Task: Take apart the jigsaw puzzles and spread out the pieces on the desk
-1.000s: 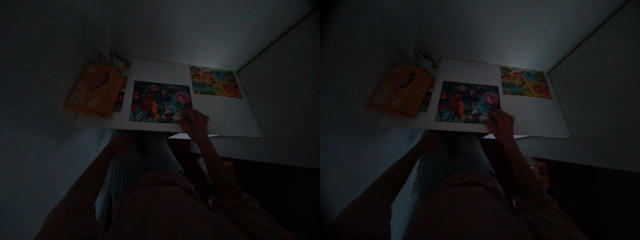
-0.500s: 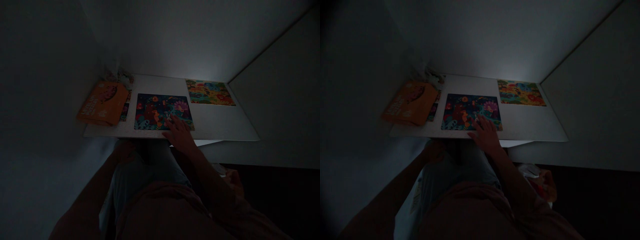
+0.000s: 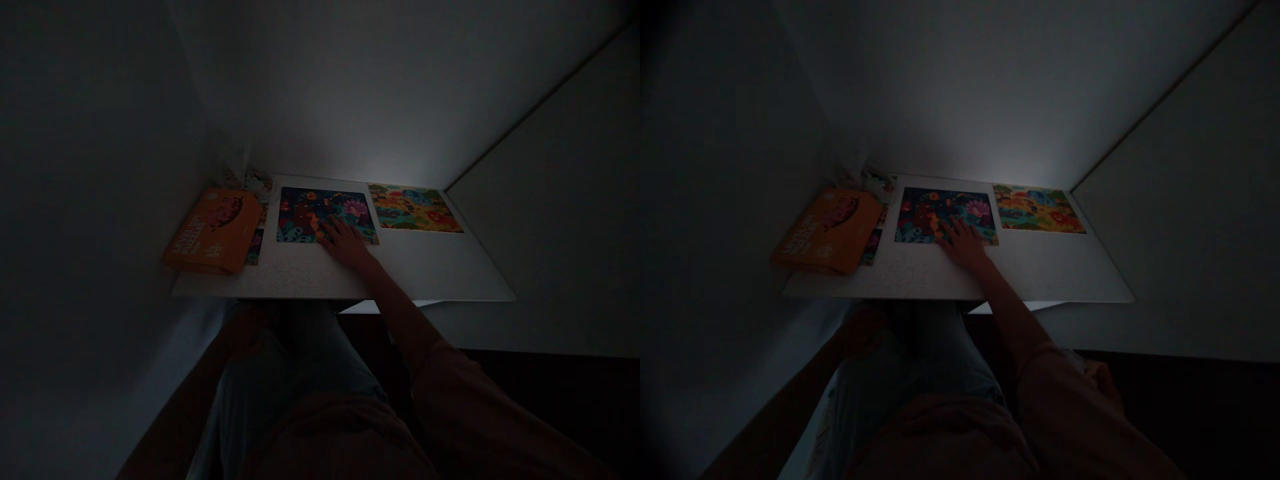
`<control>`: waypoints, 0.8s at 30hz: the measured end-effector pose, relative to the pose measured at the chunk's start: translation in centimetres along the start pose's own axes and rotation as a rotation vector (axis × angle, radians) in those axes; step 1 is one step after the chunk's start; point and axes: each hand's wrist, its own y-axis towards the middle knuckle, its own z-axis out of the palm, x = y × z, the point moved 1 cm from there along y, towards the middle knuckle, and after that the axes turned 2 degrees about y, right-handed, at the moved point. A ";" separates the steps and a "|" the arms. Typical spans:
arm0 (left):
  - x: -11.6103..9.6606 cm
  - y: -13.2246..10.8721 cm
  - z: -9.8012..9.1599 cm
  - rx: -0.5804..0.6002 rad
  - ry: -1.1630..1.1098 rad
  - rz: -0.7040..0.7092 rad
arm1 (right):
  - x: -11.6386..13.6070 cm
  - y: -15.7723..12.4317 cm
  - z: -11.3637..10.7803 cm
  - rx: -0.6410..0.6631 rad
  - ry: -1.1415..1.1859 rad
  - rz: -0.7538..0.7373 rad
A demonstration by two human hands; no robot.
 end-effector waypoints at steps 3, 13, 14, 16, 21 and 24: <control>0.3 -0.3 0.6 -0.024 0.010 -0.013 | -1.0 3.4 -0.8 0.024 -0.005 0.038; 0.5 0.4 0.6 0.007 0.021 0.002 | -3.2 8.1 -1.2 -0.014 0.025 -0.015; 0.4 0.6 0.3 0.009 0.017 -0.003 | -3.1 8.1 -1.2 -0.029 0.035 -0.017; 0.1 1.0 -0.4 0.007 0.010 -0.026 | -2.7 7.9 -1.2 -0.068 0.067 -0.023; -3.8 1.8 -1.2 -0.030 0.021 -0.152 | -3.9 4.7 -2.2 -0.230 0.086 -0.093; -7.9 0.6 -1.4 -0.058 0.040 -0.241 | -8.6 1.0 -3.1 -0.329 0.050 -0.022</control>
